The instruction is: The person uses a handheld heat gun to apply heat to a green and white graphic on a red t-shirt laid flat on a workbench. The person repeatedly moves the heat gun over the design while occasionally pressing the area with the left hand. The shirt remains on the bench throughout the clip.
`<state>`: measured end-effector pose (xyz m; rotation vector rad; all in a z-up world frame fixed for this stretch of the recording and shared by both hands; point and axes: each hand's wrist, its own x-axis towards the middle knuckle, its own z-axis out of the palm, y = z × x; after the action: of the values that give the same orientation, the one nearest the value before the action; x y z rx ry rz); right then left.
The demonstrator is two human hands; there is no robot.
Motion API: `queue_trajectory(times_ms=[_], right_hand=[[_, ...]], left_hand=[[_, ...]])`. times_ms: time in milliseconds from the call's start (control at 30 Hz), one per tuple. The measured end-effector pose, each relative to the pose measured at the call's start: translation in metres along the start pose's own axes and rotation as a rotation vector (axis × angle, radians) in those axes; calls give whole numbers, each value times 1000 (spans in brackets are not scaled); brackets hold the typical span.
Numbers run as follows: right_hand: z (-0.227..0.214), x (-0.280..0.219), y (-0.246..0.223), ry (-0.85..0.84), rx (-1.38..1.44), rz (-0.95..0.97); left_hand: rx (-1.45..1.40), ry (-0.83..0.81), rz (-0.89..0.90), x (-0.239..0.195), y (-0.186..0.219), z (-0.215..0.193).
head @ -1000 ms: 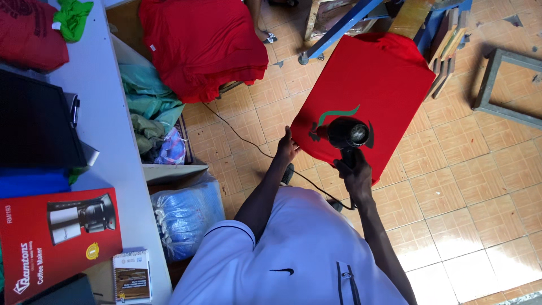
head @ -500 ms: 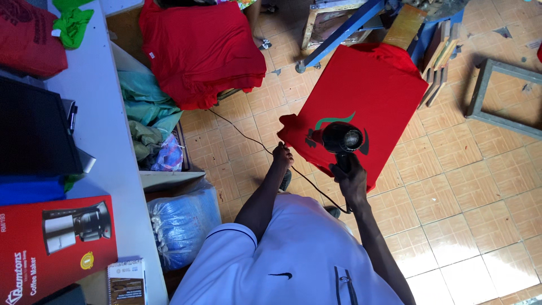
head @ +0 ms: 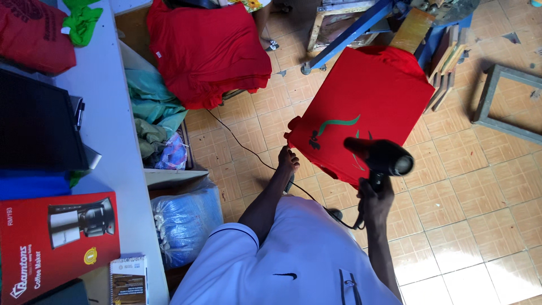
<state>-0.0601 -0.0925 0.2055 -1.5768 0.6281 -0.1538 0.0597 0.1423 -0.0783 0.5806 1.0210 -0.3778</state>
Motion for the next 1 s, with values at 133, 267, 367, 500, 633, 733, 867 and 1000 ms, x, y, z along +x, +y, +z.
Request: queue_trajectory(times_ms=[133,267,367,500,633,733,867,1000], right_hand=[[-18,2,20,65,60,-6],[-28,2,34,96,95,-32],[-16,-11,12,75,74,-40],[-7,-1,35,5,40,-22],[-3,-10,18,-4,-26,2],[-13,-14,0,32,-77,58],[-33,-9,12,111,-8,40],[-47,-7,15,165,-123,95]], left_hand=[[-32,-26,-2,2,-3,-13],[-80,-120,-66,4,-9,-29],[-30,-184,-137,0,-16,-24],[139,-246,-219,11,-37,-6],[360,-240,-229,14,-49,8],[450,-242,-177,16,-55,8],[463,-199,-145,6,-51,1],[443,-237,-146,-9,-47,4]])
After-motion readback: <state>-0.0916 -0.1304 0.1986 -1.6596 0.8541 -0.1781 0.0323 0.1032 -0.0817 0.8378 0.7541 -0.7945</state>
